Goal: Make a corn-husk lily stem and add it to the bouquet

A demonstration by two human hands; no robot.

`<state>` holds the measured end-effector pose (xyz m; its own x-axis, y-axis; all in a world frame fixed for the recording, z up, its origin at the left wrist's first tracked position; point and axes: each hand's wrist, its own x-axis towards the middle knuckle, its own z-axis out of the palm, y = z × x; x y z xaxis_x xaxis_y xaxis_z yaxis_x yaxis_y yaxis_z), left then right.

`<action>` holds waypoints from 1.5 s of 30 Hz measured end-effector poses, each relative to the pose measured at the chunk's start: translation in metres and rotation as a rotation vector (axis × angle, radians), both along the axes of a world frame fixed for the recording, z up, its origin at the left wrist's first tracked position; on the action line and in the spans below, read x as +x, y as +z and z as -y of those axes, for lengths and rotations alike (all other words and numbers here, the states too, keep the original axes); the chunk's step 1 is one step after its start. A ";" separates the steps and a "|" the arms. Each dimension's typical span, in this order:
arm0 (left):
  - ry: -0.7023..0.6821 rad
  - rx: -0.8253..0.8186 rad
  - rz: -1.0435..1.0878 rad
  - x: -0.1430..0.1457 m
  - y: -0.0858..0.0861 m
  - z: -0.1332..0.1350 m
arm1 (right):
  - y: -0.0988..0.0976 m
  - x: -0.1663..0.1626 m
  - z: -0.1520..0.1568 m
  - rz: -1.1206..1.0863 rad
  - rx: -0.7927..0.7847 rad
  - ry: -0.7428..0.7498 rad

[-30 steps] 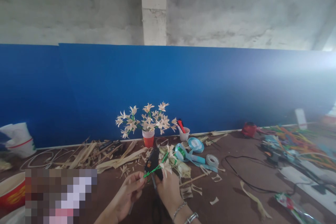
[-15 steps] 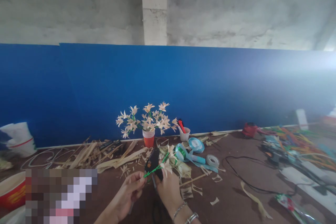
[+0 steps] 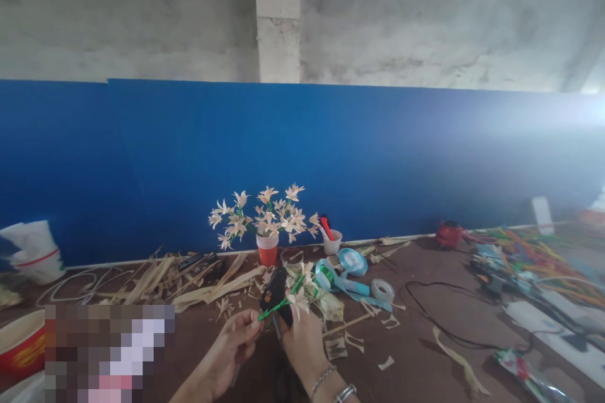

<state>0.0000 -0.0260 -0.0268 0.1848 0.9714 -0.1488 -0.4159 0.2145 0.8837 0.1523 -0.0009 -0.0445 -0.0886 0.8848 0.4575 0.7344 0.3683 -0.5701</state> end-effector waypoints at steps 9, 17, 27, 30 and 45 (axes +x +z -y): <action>0.017 0.008 -0.016 0.000 -0.002 0.001 | 0.005 0.000 0.002 -0.014 -0.071 0.043; -0.002 0.012 -0.013 0.000 0.002 0.002 | 0.006 0.000 0.004 -0.021 -0.060 0.032; 0.003 0.000 -0.017 -0.001 0.001 0.001 | 0.004 -0.002 0.004 0.023 -0.054 -0.012; -0.004 0.008 -0.011 -0.001 0.003 0.002 | 0.005 -0.002 0.004 0.016 -0.047 -0.006; 0.004 0.010 -0.015 -0.001 0.000 0.001 | 0.003 -0.001 0.004 0.044 -0.085 0.012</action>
<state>-0.0013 -0.0274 -0.0264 0.1790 0.9736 -0.1418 -0.4034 0.2041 0.8920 0.1509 -0.0046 -0.0414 -0.1180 0.9189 0.3764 0.7550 0.3292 -0.5670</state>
